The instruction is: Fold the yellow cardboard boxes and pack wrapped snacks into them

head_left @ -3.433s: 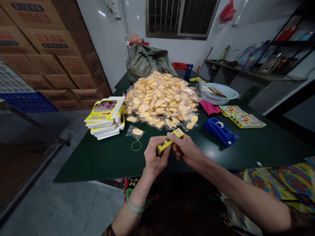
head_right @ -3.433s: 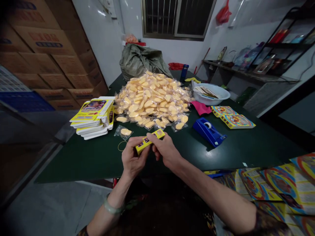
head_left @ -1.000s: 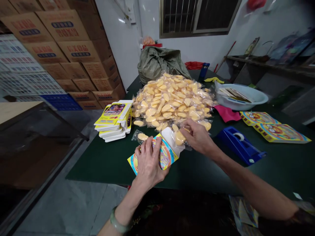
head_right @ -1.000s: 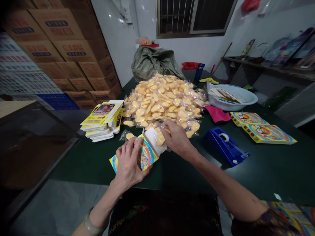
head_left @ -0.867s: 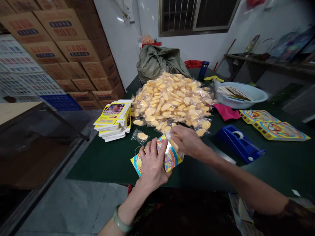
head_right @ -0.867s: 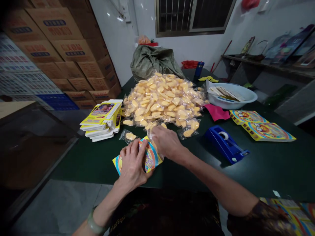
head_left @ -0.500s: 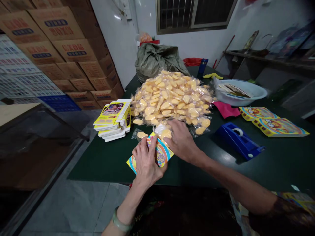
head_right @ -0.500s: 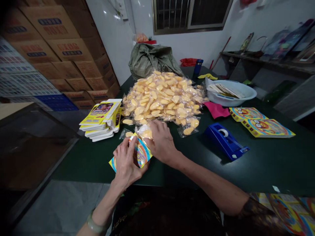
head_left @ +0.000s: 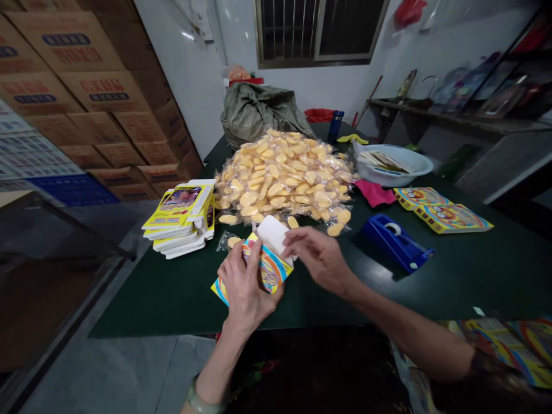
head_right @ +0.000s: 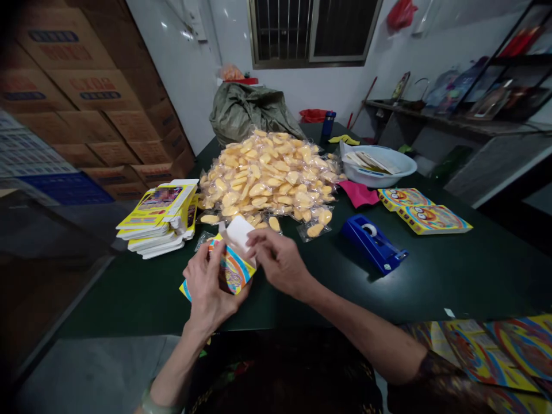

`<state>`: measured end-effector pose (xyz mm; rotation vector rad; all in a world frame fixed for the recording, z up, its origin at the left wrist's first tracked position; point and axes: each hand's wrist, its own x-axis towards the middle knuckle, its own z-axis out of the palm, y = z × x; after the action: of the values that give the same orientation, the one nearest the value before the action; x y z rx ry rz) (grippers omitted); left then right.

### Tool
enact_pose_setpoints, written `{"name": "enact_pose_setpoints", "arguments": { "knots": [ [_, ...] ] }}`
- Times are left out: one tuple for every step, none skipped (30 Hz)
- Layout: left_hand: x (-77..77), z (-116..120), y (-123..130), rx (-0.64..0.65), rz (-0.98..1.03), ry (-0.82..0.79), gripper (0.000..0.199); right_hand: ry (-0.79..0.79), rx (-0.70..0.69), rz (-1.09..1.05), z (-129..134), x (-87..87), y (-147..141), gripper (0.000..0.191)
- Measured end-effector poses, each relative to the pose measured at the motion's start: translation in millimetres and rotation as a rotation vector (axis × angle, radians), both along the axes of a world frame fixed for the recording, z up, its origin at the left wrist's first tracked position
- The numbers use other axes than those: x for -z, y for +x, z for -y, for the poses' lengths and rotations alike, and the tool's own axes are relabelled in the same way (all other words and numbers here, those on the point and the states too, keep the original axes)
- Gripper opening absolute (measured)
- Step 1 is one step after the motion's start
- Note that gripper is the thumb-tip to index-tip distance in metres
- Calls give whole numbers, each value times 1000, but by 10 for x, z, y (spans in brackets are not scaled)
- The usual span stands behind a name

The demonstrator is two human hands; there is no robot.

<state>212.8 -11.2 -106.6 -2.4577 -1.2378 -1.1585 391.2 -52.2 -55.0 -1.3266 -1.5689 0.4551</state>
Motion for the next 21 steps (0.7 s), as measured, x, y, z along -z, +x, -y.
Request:
{"name": "enact_pose_setpoints", "arguments": {
  "knots": [
    [-6, -17, -20, -17, 71, -2, 88, 51, 99, -68, -24, 37, 132, 15],
    [-14, -28, -41, -35, 162, 0, 93, 75, 212, -68, -56, 84, 304, 15],
    [-23, -31, -58, -51, 263, 4, 98, 63, 321, -27, -97, 139, 504, 16],
    [-30, -24, -68, -57, 367, 11, 101, -10, 490, 85, -144, 203, 716, 17],
    [-31, -6, -66, -51, 465, 14, 104, -187, 643, 201, -197, 275, 919, 22],
    [-23, 22, -50, -32, 551, 11, 104, -374, 772, 273, -254, 352, 1096, 29],
    [-4, 56, -18, -15, 619, 5, 103, -452, 845, 294, -316, 434, 1232, 35],
    [28, 92, 27, 1, 655, -1, 103, -516, 895, 307, -381, 518, 1320, 42],
    [70, 127, 80, 23, 655, -3, 102, -542, 926, 302, -448, 603, 1362, 47],
    [119, 155, 137, 47, 622, -4, 102, -541, 947, 293, -514, 687, 1362, 50],
    [169, 174, 189, 66, 574, -8, 101, -542, 971, 287, -577, 767, 1334, 53],
    [216, 184, 232, 80, 529, -16, 100, -540, 996, 279, -634, 840, 1291, 53],
    [254, 185, 262, 88, 500, -26, 100, -534, 1020, 268, -682, 904, 1244, 53],
    [279, 179, 278, 92, 490, -31, 100, -525, 1042, 255, -718, 957, 1204, 52],
    [293, 169, 282, 84, 495, -27, 100, -509, 1057, 241, -741, 999, 1177, 50],
    [294, 157, 277, 75, 494, -10, 102, -488, 1062, 229, -752, 1031, 1164, 49],
    [287, 145, 268, 67, 480, 15, 104, -461, 1061, 218, -750, 1054, 1166, 46],
    [274, 136, 259, 59, 454, 43, 104, -430, 1056, 207, -737, 1071, 1179, 43],
    [259, 129, 253, 53, 423, 66, 104, -397, 1050, 198, -716, 1084, 1198, 38],
    [243, 125, 252, 48, 392, 77, 104, -360, 1040, 190, -688, 1096, 1221, 32],
    [228, 123, 257, 45, 363, 78, 103, -320, 1025, 186, -655, 1107, 1244, 24]
  ]
}}
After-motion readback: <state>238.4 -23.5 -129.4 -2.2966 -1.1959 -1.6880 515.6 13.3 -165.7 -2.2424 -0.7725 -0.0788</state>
